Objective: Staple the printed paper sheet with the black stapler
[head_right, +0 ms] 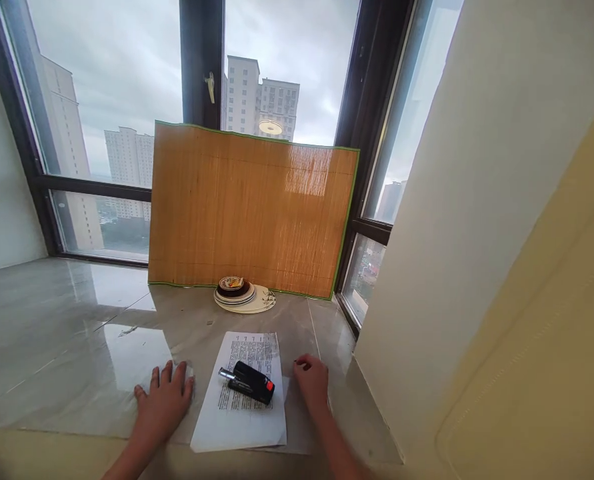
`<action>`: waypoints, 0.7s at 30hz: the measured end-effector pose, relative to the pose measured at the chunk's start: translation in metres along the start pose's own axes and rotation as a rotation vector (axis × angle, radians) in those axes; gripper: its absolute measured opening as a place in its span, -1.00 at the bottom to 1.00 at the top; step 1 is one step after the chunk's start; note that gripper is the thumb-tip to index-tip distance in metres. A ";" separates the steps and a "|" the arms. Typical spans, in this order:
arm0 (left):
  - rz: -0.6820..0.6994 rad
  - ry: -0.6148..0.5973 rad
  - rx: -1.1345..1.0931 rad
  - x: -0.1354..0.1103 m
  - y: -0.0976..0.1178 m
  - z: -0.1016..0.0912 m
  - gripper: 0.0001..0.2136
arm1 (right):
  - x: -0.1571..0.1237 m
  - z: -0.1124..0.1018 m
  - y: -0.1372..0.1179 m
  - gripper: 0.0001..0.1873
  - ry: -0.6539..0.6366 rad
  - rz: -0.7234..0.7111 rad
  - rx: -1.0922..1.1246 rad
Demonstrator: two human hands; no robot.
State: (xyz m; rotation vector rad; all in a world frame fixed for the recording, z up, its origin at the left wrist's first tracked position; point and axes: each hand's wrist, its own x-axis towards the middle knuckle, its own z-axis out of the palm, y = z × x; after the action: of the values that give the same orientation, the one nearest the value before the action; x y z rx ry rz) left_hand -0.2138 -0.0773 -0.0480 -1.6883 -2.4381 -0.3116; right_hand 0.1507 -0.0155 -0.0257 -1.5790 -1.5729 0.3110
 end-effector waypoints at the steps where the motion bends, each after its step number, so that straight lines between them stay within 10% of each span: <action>1: 0.002 0.002 0.013 -0.001 0.000 0.001 -0.52 | 0.018 0.004 0.008 -0.86 -0.031 0.031 -0.046; 9: 0.000 0.000 0.022 -0.001 0.000 -0.006 -0.52 | 0.104 0.048 0.023 -0.85 -0.071 -0.021 -0.129; 21: 0.013 -0.038 0.037 -0.003 0.004 -0.020 -0.54 | 0.064 0.030 0.028 -0.70 -0.133 -0.097 -0.352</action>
State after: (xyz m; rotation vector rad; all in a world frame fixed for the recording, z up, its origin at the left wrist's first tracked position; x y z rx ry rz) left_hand -0.2091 -0.0844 -0.0288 -1.7085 -2.4429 -0.2331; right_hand 0.1601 0.0592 -0.0385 -1.7672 -1.8791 0.0896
